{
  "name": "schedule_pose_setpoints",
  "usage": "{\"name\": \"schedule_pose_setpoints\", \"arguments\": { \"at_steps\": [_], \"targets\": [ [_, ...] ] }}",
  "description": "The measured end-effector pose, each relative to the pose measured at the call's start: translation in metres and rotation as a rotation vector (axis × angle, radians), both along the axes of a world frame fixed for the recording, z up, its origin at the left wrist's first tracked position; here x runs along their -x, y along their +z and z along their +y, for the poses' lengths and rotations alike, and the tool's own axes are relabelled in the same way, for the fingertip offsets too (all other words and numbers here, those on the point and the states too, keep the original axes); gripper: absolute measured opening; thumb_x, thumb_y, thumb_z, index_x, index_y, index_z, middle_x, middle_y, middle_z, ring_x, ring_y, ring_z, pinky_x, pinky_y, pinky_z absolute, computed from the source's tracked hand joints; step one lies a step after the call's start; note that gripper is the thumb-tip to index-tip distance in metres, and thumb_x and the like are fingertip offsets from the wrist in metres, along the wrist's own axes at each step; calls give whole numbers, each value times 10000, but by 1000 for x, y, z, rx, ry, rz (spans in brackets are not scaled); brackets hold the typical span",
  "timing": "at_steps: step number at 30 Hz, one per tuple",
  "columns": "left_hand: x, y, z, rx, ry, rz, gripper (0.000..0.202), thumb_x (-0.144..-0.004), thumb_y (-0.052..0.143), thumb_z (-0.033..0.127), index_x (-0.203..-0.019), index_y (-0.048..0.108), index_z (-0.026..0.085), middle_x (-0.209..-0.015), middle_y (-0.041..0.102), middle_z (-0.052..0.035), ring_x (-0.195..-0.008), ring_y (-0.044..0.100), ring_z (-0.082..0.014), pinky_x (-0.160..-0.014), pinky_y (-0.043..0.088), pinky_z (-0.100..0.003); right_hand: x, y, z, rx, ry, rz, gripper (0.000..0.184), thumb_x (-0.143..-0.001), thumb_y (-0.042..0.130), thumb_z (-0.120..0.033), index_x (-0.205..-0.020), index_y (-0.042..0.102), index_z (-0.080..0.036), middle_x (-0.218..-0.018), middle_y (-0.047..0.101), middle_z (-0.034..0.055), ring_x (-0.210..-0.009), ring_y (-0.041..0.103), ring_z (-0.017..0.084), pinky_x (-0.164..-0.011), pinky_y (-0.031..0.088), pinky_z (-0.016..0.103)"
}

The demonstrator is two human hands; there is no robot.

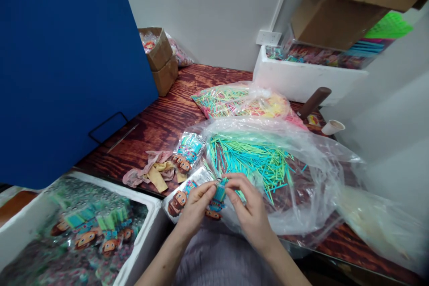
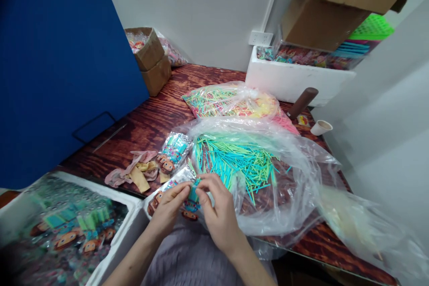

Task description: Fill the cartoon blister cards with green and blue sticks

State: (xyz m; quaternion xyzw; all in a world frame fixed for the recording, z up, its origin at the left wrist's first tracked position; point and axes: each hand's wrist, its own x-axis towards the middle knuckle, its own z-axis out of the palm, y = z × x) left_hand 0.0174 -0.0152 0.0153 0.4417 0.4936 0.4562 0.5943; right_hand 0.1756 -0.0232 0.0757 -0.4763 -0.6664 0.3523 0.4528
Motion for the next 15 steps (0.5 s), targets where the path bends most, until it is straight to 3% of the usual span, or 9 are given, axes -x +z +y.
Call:
{"name": "schedule_pose_setpoints", "arguments": {
  "at_steps": [3,7,12,15],
  "targets": [
    [0,1,1,8,16,-1,421,-815,638,543,-983,760,177,-914,728,-63,-855,619,-212,-753,504,-295,-1,1,0,-16,-25,23,130,-974,502,-245,-1052,603,-270,-1147,624,58,-1107,564,224,-945,423,356],
    [0,-2,1,-7,-17,-33,362,-838,640,494,-973,754,177,-903,711,-54,-869,603,-201,-770,484,-277,-2,3,5,41,96,-52,124,-975,502,-246,-926,616,-245,-1021,638,48,-1026,578,218,-897,425,336],
    [-1,-5,0,3,-29,-46,320,-857,625,479,-898,735,182,-785,653,-13,-736,540,-146,-677,437,-235,-4,4,8,85,84,-57,86,-967,514,-233,-959,599,-239,-1022,625,41,-1010,574,208,-877,428,323],
    [-3,-4,1,-37,-61,-39,315,-850,634,469,-869,734,171,-820,654,-28,-798,544,-165,-711,435,-243,-5,5,9,97,127,-119,83,-938,548,-195,-872,583,-230,-965,611,31,-960,569,206,-848,425,323]
  ]
}}
